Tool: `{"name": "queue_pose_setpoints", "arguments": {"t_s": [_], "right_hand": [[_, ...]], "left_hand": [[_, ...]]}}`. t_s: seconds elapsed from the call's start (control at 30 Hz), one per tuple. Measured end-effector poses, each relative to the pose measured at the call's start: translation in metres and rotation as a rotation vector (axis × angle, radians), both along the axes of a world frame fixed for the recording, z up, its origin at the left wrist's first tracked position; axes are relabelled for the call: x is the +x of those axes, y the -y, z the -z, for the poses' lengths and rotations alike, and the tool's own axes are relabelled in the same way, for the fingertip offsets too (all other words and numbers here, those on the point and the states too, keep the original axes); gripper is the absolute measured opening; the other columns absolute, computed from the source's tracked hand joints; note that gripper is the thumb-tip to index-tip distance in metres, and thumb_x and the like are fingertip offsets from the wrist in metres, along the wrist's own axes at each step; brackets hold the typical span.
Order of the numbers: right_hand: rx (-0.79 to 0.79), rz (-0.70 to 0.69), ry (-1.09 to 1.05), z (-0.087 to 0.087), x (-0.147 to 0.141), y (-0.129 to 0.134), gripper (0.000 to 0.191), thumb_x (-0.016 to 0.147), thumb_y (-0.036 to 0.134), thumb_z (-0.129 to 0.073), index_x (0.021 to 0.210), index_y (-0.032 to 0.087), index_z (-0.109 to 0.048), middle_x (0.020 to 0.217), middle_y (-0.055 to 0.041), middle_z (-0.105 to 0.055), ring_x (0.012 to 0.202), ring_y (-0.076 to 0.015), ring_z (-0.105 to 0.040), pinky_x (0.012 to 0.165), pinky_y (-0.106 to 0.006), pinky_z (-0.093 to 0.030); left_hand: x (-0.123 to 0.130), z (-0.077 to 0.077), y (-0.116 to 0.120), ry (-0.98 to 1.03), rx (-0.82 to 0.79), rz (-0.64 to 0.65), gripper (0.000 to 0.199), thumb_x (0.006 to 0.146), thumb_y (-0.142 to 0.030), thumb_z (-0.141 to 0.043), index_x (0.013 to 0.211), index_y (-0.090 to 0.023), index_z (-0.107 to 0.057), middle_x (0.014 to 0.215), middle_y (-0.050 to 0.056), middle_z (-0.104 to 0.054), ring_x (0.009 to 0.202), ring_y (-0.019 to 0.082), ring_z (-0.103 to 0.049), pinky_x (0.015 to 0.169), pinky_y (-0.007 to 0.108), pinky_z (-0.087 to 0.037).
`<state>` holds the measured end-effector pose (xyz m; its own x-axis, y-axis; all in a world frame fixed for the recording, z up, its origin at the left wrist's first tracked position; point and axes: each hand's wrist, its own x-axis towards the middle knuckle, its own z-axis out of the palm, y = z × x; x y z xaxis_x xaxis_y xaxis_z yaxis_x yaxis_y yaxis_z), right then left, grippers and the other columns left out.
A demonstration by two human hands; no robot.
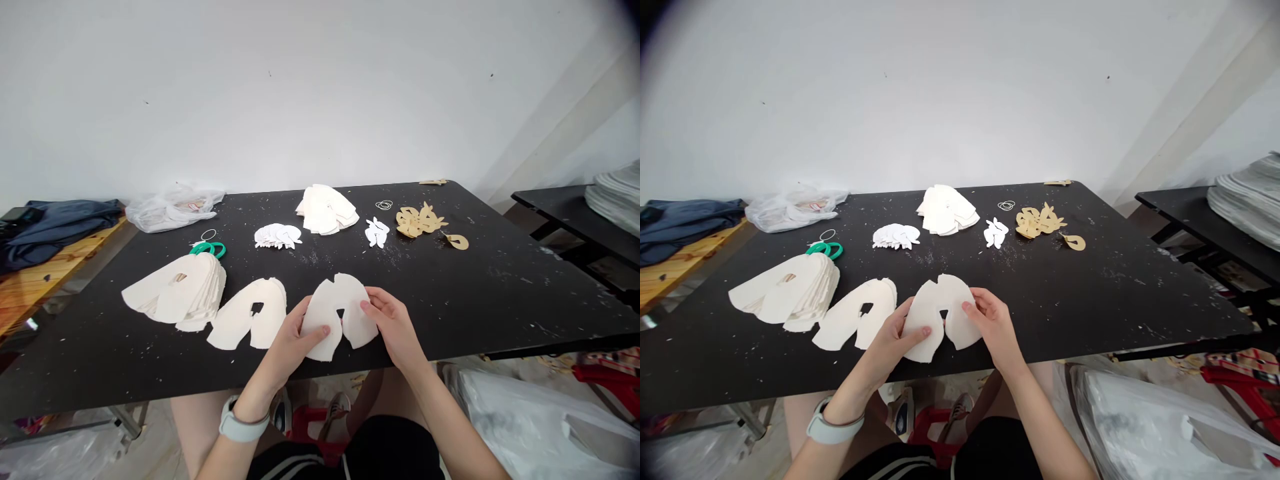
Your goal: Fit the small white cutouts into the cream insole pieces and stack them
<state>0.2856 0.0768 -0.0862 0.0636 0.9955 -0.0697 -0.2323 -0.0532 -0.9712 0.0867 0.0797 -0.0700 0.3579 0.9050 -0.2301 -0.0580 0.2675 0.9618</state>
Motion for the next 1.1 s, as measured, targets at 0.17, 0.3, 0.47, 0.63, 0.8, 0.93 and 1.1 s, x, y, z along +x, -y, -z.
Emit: {"name": "queue_pose_setpoints", "arguments": {"t_s": [0.17, 0.3, 0.47, 0.63, 0.8, 0.93, 1.1], "right_hand": [[-0.048, -0.172, 0.019, -0.01, -0.003, -0.008, 0.029, 0.08, 0.048, -0.072, 0.087, 0.02, -0.069, 0.082, -0.0059, -0.075, 0.073, -0.0247, -0.07, 0.063, -0.034, -0.055], [-0.044, -0.212, 0.043, -0.017, -0.002, -0.011, 0.026, 0.081, 0.046, -0.071, 0.087, 0.02, -0.068, 0.083, -0.0046, -0.075, 0.072, -0.0237, -0.071, 0.061, -0.032, -0.054], [0.008, -0.289, 0.18, -0.022, 0.001, -0.018, 0.027, 0.082, 0.046, -0.068, 0.09, 0.02, -0.07, 0.083, -0.0035, -0.074, 0.073, -0.0219, -0.069, 0.062, -0.031, -0.052], [0.134, -0.316, 0.406, -0.03, 0.002, -0.03, 0.021, 0.085, 0.041, -0.064, 0.082, 0.02, -0.069, 0.076, -0.0009, -0.07, 0.068, -0.0175, -0.062, 0.057, -0.026, -0.044], [0.198, -0.34, 0.573, -0.032, 0.003, -0.043, 0.018, 0.083, 0.034, -0.062, 0.074, 0.019, -0.066, 0.071, 0.0013, -0.064, 0.065, -0.0144, -0.055, 0.056, -0.024, -0.038], [0.198, -0.358, 0.628, -0.026, 0.001, -0.047, 0.02, 0.083, 0.036, -0.063, 0.073, 0.019, -0.065, 0.07, 0.0015, -0.061, 0.065, -0.0139, -0.052, 0.056, -0.025, -0.035], [0.12, -0.402, 0.661, -0.016, -0.001, -0.048, 0.023, 0.082, 0.039, -0.064, 0.072, 0.018, -0.064, 0.067, 0.0024, -0.055, 0.062, -0.0127, -0.047, 0.054, -0.025, -0.031]], "left_hand": [[-0.004, 0.003, -0.006, 0.16, -0.11, 0.002, 0.057, 0.093, -0.06, -0.05, 0.13, -0.018, -0.06, 0.107, 0.012, -0.074, 0.106, 0.031, -0.066, 0.085, 0.039, -0.053], [-0.012, -0.002, -0.017, 0.184, -0.202, 0.106, 0.064, 0.095, -0.066, -0.037, 0.121, -0.017, -0.067, 0.097, 0.012, -0.075, 0.097, 0.027, -0.068, 0.081, 0.037, -0.053], [-0.017, -0.017, -0.039, -0.103, -0.102, 0.274, 0.028, 0.085, -0.035, -0.066, 0.107, -0.018, -0.072, 0.085, 0.004, -0.075, 0.077, 0.018, -0.066, 0.069, 0.027, -0.05], [-0.012, -0.027, -0.069, -0.182, -0.033, 0.372, 0.018, 0.069, -0.016, -0.07, 0.087, -0.019, -0.074, 0.07, -0.001, -0.069, 0.068, 0.016, -0.062, 0.061, 0.024, -0.047], [-0.008, -0.028, -0.092, -0.243, 0.014, 0.559, 0.018, 0.063, -0.015, -0.062, 0.077, -0.015, -0.073, 0.069, 0.0, -0.066, 0.063, 0.014, -0.055, 0.055, 0.023, -0.038], [-0.004, -0.021, -0.101, -0.271, 0.095, 0.662, 0.012, 0.068, -0.019, -0.058, 0.07, -0.015, -0.07, 0.061, -0.003, -0.056, 0.055, 0.009, -0.04, 0.051, 0.022, -0.027], [0.0, -0.01, -0.103, -0.314, 0.118, 0.664, 0.017, 0.074, -0.028, -0.06, 0.066, -0.014, -0.066, 0.056, -0.003, -0.046, 0.052, 0.008, -0.029, 0.049, 0.025, -0.018]]}}
